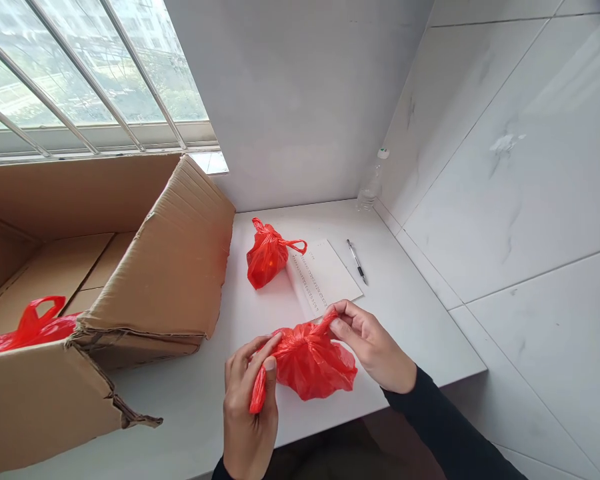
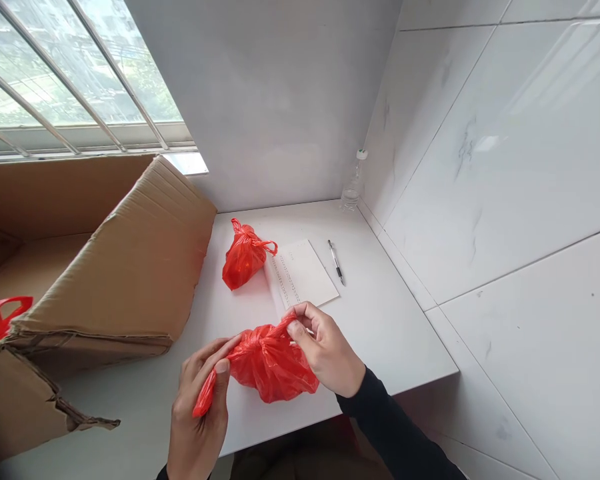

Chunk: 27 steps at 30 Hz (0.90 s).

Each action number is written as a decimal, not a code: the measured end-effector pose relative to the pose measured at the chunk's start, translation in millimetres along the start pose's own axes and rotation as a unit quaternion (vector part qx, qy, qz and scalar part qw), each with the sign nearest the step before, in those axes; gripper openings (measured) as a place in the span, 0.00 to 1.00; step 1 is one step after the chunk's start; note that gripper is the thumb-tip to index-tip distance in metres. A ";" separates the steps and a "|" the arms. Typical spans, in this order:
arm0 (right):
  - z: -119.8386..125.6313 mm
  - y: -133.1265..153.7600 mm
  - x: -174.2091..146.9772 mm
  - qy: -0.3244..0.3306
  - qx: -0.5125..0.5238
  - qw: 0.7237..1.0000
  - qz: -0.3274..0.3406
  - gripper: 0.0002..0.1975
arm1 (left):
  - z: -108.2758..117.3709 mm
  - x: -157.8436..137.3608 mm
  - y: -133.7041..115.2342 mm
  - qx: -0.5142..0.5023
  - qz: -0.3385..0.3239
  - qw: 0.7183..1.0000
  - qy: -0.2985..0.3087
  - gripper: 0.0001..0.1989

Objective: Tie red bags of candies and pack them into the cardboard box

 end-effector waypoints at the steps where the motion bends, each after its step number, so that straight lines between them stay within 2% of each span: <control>1: -2.5 1.6 0.8 0.011 0.031 0.999 -0.007 0.10 | -0.3 0.0 -1.8 0.013 -0.019 1.000 -0.009 0.19; 4: -7.1 8.0 3.6 0.000 0.049 0.999 -0.003 0.09 | 0.1 0.4 -3.7 0.044 -0.060 0.997 -0.032 0.19; 7: -2.4 8.2 5.2 -0.049 -0.041 0.997 0.032 0.09 | 5.9 -1.5 6.1 0.072 -0.060 0.994 -0.052 0.16; 10: 9.0 -0.1 5.5 -0.122 -0.198 0.971 0.058 0.10 | 14.0 -6.3 21.1 0.078 -0.021 0.994 -0.079 0.10; 12: 14.3 -7.1 6.2 -0.132 -0.253 0.957 0.049 0.11 | 16.2 -8.8 26.2 0.053 0.026 0.994 -0.088 0.08; 14: 15.2 -11.8 7.2 -0.115 -0.257 0.959 0.035 0.11 | 15.2 -9.0 24.2 0.005 0.085 0.992 -0.089 0.11; 17: 8.9 -12.4 8.3 -0.084 -0.192 0.977 0.026 0.12 | 10.7 -5.0 11.7 -0.106 0.172 0.977 -0.073 0.15; 21: -4.6 -8.2 9.5 -0.046 0.022 0.999 0.005 0.16 | 3.5 1.2 -1.5 -0.279 0.252 0.926 -0.012 0.21; 24: -11.0 -9.1 11.7 -0.023 0.180 0.983 -0.037 0.18 | -0.1 0.8 1.3 -0.342 0.288 0.894 -0.006 0.23; 27: -9.2 -17.4 15.4 -0.021 0.282 0.956 -0.072 0.19 | 0.3 -5.1 12.4 -0.342 0.318 0.884 -0.017 0.24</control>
Point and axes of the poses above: each hand's wrist, its own x-axis towards the middle knuckle, its own z-axis out of the back of the hand, y = z × x, the point moved 2 cm from there along x, towards the middle knuckle, and after that the axes turned 10 degrees about -z, right-handed, at the moved point
